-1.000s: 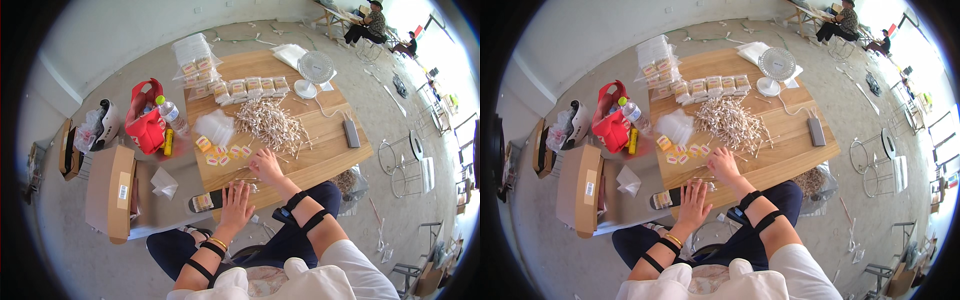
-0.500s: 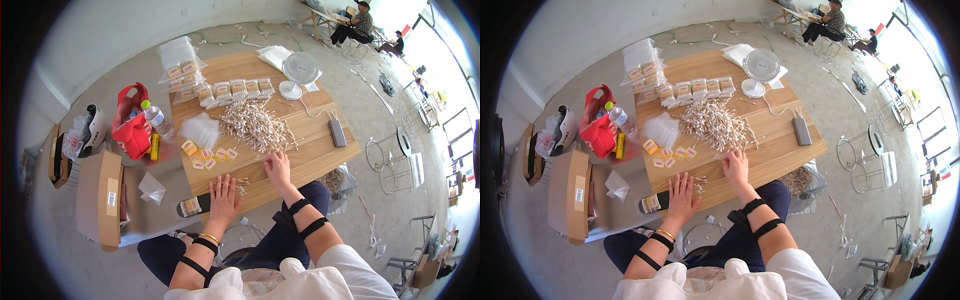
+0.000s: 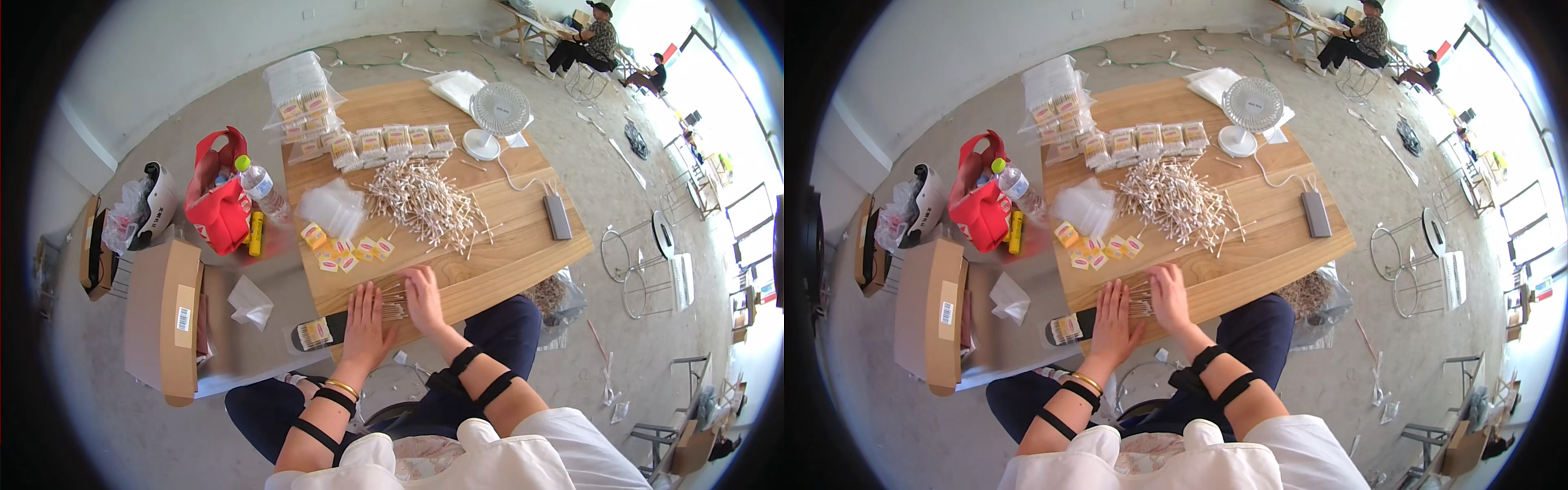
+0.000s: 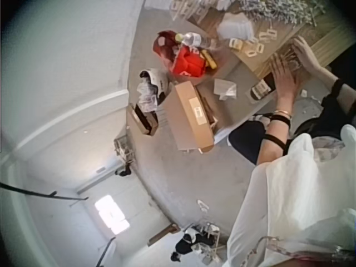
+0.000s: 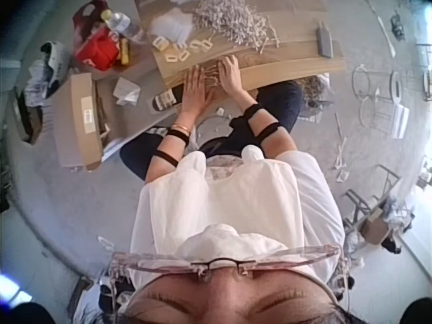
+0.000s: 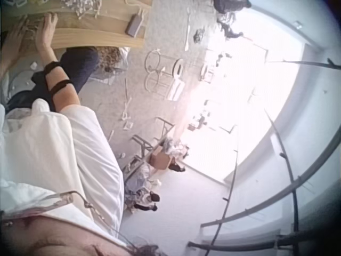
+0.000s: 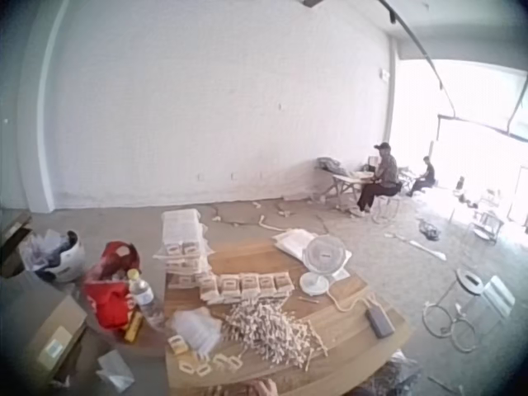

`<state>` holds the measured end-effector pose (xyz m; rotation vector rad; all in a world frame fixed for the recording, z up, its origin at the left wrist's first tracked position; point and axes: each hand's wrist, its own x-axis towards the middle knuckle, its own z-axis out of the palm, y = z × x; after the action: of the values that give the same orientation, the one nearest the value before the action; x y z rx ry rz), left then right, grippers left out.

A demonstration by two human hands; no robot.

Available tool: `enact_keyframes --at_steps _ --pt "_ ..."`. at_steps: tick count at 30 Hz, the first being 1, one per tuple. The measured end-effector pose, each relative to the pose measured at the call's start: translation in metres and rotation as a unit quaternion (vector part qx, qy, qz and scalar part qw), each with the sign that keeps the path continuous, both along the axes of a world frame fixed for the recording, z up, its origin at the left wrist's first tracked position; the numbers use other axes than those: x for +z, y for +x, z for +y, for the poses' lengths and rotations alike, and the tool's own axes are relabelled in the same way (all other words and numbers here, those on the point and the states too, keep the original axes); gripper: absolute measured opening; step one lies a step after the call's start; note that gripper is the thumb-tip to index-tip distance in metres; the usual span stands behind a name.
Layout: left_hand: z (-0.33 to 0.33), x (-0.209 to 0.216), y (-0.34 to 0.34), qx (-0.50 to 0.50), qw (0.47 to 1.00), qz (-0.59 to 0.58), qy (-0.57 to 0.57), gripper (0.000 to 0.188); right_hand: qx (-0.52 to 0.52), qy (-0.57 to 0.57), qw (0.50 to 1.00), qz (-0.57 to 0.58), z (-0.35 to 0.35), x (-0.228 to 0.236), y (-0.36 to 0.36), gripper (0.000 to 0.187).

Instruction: The person gathers cotton swabs from a pile, aligns them into a row on the table, and places the row into a small plastic bag. After sealing the bag, the person sets it aside and begins the process again.

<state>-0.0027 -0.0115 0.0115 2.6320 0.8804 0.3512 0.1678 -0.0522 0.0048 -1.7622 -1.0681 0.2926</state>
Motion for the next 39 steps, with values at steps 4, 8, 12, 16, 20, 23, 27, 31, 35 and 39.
enact_keyframes --at_steps 4,8,12,16,20,23,27,31,35,39 --pt "-0.001 -0.004 0.003 0.004 1.000 -0.017 -0.024 0.086 0.106 0.020 0.993 0.055 0.018 0.006 -0.038 0.022" --pt "0.000 -0.004 0.005 -0.010 0.999 -0.035 -0.037 0.088 0.079 0.055 0.992 0.088 0.019 0.005 -0.034 0.022" --pt "-0.005 -0.015 0.009 0.010 0.998 0.024 0.062 0.088 0.003 0.040 0.999 0.028 0.002 0.005 -0.005 0.021" --pt "-0.009 -0.011 0.034 0.090 0.995 0.029 0.014 0.087 -0.021 0.029 0.999 0.030 -0.008 0.005 -0.001 0.020" --pt "0.000 -0.001 0.029 0.104 0.990 -0.074 -0.066 0.073 0.021 -0.005 0.999 -0.035 -0.020 0.010 -0.001 0.016" --pt "0.019 0.002 0.001 0.118 0.970 -0.190 -0.097 0.064 0.096 -0.054 0.984 -0.137 -0.028 0.026 -0.007 0.017" --pt "0.020 0.013 -0.035 0.143 0.963 -0.210 -0.089 0.066 0.153 -0.116 0.964 -0.184 -0.027 0.024 -0.024 0.017" --pt "0.002 0.020 -0.048 0.124 0.971 -0.190 -0.080 0.065 0.132 -0.119 0.968 -0.175 -0.019 0.014 -0.026 0.017" --pt "-0.013 0.018 -0.054 0.124 0.973 -0.176 -0.082 0.065 0.122 -0.117 0.967 -0.190 -0.014 0.010 -0.025 0.015" --pt "-0.015 0.015 -0.054 0.116 0.976 -0.170 -0.069 0.063 0.120 -0.103 0.963 -0.218 -0.012 0.013 -0.022 0.011"
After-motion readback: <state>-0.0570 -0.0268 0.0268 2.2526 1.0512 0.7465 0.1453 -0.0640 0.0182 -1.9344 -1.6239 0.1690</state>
